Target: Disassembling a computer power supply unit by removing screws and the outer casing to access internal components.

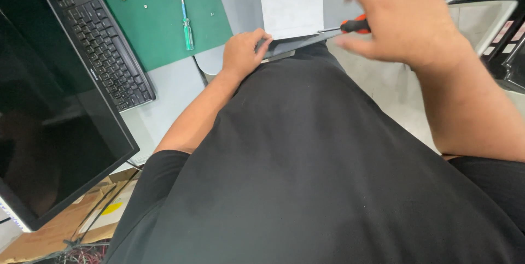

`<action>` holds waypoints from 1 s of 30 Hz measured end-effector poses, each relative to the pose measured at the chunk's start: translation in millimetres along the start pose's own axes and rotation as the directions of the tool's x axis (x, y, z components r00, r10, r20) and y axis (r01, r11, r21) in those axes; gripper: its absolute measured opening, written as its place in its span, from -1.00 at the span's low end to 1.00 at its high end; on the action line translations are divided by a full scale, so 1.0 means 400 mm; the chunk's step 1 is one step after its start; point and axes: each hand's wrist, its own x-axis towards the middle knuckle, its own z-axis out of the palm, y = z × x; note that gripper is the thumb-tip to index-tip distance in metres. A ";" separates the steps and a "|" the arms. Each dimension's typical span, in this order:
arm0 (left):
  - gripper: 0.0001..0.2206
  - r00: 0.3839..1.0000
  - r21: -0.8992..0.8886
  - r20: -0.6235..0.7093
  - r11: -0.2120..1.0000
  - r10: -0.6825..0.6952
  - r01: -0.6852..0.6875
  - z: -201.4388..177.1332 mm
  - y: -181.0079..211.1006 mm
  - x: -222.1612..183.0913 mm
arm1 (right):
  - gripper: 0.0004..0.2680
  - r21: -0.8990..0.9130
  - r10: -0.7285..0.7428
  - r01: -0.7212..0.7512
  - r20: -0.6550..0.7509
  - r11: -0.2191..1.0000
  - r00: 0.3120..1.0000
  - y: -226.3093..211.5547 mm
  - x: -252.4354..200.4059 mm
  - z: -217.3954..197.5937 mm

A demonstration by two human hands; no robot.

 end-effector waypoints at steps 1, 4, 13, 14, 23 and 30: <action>-0.88 1.000 -0.001 0.000 1.000 -0.001 0.001 0.003 -0.002 0.003 | -0.53 0.000 -0.001 0.001 0.002 1.000 1.000 0.008 -0.002 0.014; -0.87 0.999 0.003 -0.034 1.000 0.027 -0.027 0.005 -0.005 -0.001 | -0.71 -0.212 0.098 -0.105 -0.044 0.972 0.994 0.012 -0.008 0.027; -0.89 0.998 -0.025 0.010 0.998 -0.054 0.054 0.000 0.008 -0.005 | -0.72 -0.177 0.105 -0.104 -0.007 0.979 0.994 -0.004 -0.018 0.025; -0.89 0.999 -0.016 0.002 0.999 -0.046 0.046 0.002 0.006 -0.004 | -0.79 -0.200 -0.082 0.057 -0.119 0.978 0.990 -0.006 -0.018 0.017; -0.86 0.901 0.282 -0.111 0.883 0.419 -0.376 0.008 0.041 0.065 | -0.81 -0.286 -0.075 -0.011 -0.286 0.958 0.955 -0.021 -0.020 0.040; -0.76 0.766 0.262 0.077 0.728 0.639 -0.633 0.066 0.118 0.194 | -0.60 -0.101 0.015 -0.046 -0.290 0.994 0.957 -0.031 -0.030 0.033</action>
